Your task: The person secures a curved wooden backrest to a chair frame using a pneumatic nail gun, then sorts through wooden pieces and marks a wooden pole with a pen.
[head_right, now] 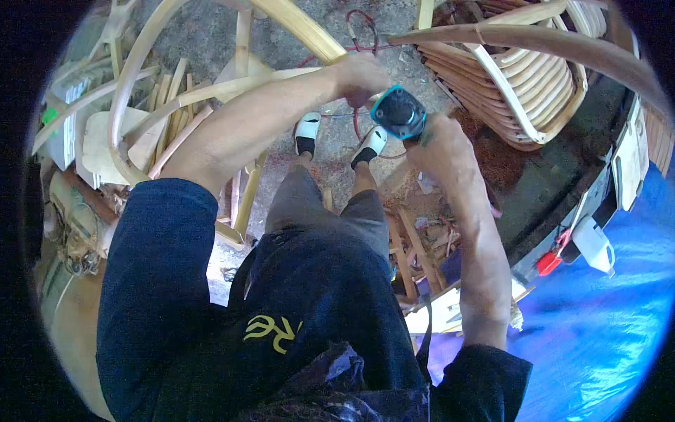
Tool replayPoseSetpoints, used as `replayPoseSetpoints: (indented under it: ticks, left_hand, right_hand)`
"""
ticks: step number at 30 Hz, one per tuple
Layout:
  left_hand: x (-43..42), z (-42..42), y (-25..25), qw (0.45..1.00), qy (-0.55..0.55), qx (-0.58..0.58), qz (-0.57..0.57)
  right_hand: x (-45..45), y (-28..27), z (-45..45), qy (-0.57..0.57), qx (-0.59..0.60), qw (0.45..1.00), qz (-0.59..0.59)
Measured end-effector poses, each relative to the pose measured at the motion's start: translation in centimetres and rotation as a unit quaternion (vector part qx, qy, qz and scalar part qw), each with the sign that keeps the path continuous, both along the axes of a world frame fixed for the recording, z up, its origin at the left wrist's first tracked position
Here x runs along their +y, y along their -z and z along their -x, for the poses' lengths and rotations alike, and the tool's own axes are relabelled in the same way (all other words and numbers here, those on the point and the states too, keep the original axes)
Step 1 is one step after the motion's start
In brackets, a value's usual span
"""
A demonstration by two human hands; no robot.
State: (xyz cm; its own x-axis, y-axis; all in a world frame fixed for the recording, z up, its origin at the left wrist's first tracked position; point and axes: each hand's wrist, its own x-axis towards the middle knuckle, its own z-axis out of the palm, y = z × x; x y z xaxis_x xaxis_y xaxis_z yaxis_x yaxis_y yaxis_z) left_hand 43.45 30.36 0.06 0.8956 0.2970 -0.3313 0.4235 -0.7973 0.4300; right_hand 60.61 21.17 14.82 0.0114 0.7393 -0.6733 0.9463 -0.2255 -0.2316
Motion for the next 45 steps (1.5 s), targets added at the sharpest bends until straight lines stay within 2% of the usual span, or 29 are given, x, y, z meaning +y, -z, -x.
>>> replayPoseSetpoints:
  ticks: [2,5,6,12,18,21,30,33,39,42,45]
  left_hand:
    - [-0.3,-0.6,1.3,0.999,-0.016,-0.039,0.004]
    - [0.0,-0.5,0.2,0.999,0.008,0.027,-0.027]
    - [0.5,-0.3,-1.0,0.999,0.021,0.048,-0.014]
    - [1.7,1.6,-1.8,0.994,0.022,0.101,-0.032]
    - [1.8,2.0,-1.9,0.995,0.003,0.091,-0.034]
    - [1.8,1.9,-1.7,0.995,0.0,0.092,-0.026]
    - [1.9,1.9,-1.7,0.995,-0.003,0.101,-0.02]
    - [2.0,1.8,-1.7,0.995,-0.005,0.102,-0.021]
    - [2.2,1.9,-1.5,0.995,0.0,0.095,-0.016]
    - [2.1,2.2,-2.3,0.996,-0.001,0.089,-0.012]
    - [2.2,2.3,-2.3,0.996,0.0,0.085,-0.011]
  right_hand:
    - [0.0,0.8,-1.3,0.002,-0.001,1.0,0.002]
    - [-2.4,0.1,-1.4,0.023,0.012,0.999,-0.03]
    - [-3.4,0.2,-0.9,0.058,0.064,0.994,-0.062]
    - [-6.8,-0.9,1.8,0.142,0.138,0.975,-0.1]
    - [-6.0,-0.8,2.2,0.147,0.127,0.973,-0.121]
    - [-5.3,-0.9,2.5,0.105,0.123,0.978,-0.134]
    - [-4.7,0.8,1.7,0.088,0.089,0.984,-0.13]
    - [-4.1,0.0,2.7,0.099,0.093,0.983,-0.126]
    - [-3.1,-1.5,3.8,0.071,0.026,0.992,-0.103]
    - [-3.3,-0.3,2.8,0.078,0.078,0.987,-0.119]
    - [-3.3,-0.2,2.7,0.074,0.067,0.99,-0.098]
